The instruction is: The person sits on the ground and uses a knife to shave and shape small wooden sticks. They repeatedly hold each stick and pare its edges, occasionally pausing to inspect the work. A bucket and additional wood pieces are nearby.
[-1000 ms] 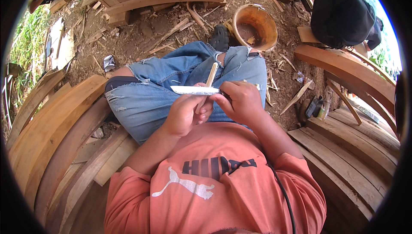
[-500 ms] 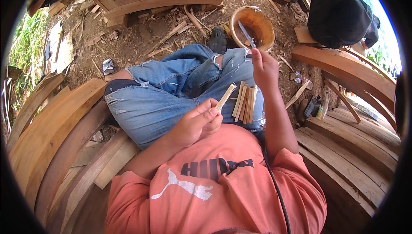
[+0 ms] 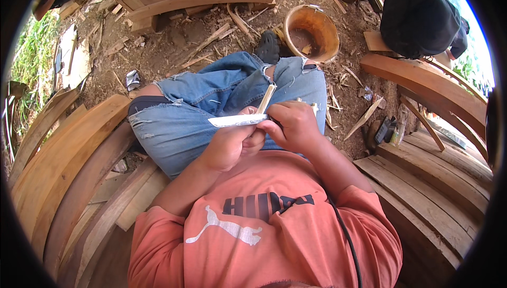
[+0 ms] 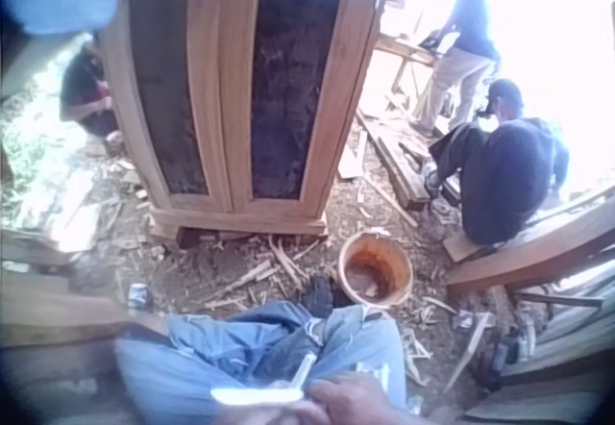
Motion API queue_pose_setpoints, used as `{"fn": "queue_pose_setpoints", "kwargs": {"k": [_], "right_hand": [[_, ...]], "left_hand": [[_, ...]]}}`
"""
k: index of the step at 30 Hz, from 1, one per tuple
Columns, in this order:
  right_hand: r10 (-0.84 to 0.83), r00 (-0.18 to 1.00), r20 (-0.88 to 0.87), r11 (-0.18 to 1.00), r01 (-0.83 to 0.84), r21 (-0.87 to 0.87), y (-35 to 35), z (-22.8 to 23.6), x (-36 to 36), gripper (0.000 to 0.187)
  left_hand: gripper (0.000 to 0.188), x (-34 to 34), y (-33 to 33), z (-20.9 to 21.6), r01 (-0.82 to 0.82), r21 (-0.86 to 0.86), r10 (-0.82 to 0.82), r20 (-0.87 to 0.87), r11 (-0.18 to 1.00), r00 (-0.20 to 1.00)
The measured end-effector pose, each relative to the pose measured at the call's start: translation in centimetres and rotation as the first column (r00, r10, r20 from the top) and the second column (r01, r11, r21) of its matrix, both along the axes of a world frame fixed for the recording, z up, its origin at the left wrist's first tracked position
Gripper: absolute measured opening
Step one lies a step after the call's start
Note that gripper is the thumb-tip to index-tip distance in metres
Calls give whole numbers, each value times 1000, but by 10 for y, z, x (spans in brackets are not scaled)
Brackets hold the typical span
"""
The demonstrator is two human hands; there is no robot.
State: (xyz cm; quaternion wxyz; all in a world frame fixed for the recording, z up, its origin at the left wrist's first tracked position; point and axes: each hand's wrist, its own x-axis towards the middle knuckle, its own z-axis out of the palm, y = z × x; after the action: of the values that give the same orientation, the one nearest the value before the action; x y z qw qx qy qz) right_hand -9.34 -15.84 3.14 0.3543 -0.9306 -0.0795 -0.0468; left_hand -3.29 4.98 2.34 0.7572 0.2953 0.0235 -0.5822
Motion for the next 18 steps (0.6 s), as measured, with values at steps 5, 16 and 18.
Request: {"fn": "queue_pose_setpoints", "kwargs": {"k": [5, 16, 18], "right_hand": [[-108, 993, -50, 994, 106, -36, -15, -30, 23, 34], [-789, 602, -125, 605, 796, 15, -160, -30, 49, 51], [-750, 652, -109, 660, 748, -70, -161, -5, 38, 50]], "left_hand": [[24, 6, -4, -12, -98, -14, 97, -24, 995, 995], [19, 15, 26, -5, -105, -128, 96, -71, 986, 993], [20, 10, 34, -9, -160, -48, 158, -48, 986, 986]]}}
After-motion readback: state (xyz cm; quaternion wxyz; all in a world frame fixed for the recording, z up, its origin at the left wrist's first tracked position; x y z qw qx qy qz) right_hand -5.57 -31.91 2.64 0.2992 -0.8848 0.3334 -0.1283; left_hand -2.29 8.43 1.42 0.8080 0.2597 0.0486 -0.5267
